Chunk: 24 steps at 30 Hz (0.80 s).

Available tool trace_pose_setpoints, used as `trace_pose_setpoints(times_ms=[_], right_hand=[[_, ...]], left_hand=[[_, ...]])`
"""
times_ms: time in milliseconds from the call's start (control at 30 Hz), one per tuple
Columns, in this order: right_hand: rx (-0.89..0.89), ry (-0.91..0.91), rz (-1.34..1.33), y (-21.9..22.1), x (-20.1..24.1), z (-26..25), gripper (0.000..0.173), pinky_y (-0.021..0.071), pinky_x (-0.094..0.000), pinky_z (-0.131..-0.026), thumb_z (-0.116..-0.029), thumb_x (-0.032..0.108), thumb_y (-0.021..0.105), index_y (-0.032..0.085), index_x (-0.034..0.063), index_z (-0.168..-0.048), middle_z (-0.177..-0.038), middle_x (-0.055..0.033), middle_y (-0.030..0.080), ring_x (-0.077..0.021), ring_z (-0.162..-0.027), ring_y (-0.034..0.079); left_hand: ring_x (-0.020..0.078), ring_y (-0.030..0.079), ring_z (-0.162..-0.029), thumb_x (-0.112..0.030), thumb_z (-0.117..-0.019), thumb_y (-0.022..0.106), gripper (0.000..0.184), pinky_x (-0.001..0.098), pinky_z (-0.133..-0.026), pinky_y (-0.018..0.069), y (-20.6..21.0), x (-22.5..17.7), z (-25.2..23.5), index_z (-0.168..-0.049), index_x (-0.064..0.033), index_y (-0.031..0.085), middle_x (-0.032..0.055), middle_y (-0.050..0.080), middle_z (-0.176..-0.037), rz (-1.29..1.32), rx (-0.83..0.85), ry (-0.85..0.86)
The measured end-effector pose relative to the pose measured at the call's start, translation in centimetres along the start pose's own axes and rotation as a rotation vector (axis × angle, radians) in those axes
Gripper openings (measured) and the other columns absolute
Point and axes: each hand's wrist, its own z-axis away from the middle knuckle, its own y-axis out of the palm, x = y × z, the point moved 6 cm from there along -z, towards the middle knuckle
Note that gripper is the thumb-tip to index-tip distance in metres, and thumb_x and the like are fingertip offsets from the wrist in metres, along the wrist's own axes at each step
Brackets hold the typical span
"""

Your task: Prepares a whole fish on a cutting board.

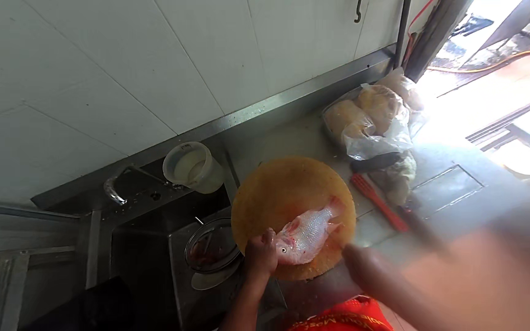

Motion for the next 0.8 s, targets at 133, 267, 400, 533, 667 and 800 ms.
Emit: trace_pose_setpoints(times_ms=[133,267,400,533,667,800], right_hand=[[0.11,-0.108,0.017,3.1,3.4,2.8,0.031,0.0573,-0.0624,-0.074,-0.1065,0.032,0.044,0.065,0.0106,-0.115,-0.092,-0.0183,0.072,-0.0402,-0.09,0.073],[0.037,-0.025,-0.019,1.7,1.5,1.5,0.027,0.0567,-0.0572,-0.075,-0.1058,0.029,0.045,0.064,0.0099,-0.108,-0.09,-0.015,0.069,-0.0349,-0.089,0.071],[0.101,-0.101,-0.011,3.1,3.0,3.1,0.035,0.0577,-0.0592,-0.075,-0.107,0.035,0.042,0.066,0.0096,-0.11,-0.09,-0.0168,0.071,-0.0372,-0.088,0.073],[0.127,-0.089,-0.049,3.0,2.6,2.9,0.038,0.0569,-0.0587,-0.075,-0.1078,0.038,0.04,0.066,0.0099,-0.107,-0.089,-0.0158,0.07,-0.0357,-0.088,0.072],[-0.017,-0.062,-0.058,0.5,1.4,2.3,0.029,0.0572,-0.0565,-0.071,-0.105,0.032,0.046,0.066,0.0112,-0.105,-0.084,-0.0133,0.069,-0.0335,-0.083,0.071],[0.052,-0.004,-0.006,1.0,0.5,1.3,0.03,0.0571,-0.0594,-0.078,-0.1064,0.028,0.043,0.065,0.007,-0.11,-0.094,-0.0176,0.07,-0.0375,-0.093,0.071]], left_hand=[[0.0251,0.068,-0.079,-0.039,-0.1078,0.044,0.051,0.0506,-0.077,0.0565,-0.1,-0.2,-0.3,-0.082,-0.0035,0.07,0.0115,0.068,-0.079,0.02,0.004,-0.037],[0.0254,0.068,-0.079,-0.041,-0.108,0.044,0.053,0.0507,-0.076,0.0564,0.3,0.2,0.4,-0.081,-0.0043,0.07,0.0114,0.068,-0.078,0.009,0.003,-0.073],[0.0257,0.068,-0.081,-0.041,-0.1087,0.041,0.054,0.0506,-0.077,0.0564,0.2,-0.3,0.3,-0.084,-0.0037,0.071,0.0119,0.068,-0.08,-0.004,-0.005,-0.077],[0.0253,0.068,-0.079,-0.041,-0.1088,0.042,0.054,0.0496,-0.076,0.0558,0.5,-0.5,0.5,-0.081,-0.0036,0.069,0.0116,0.067,-0.077,-0.002,-0.006,-0.087],[0.0247,0.066,-0.075,-0.041,-0.1084,0.043,0.054,0.0491,-0.072,0.0553,0.4,-0.9,0.3,-0.077,-0.0041,0.068,0.0108,0.065,-0.073,-0.004,-0.017,-0.075],[0.026,0.068,-0.078,-0.041,-0.1082,0.043,0.054,0.0507,-0.075,0.0556,0.3,-0.8,0.2,-0.08,-0.0041,0.069,0.0118,0.066,-0.076,-0.033,-0.023,-0.054]])
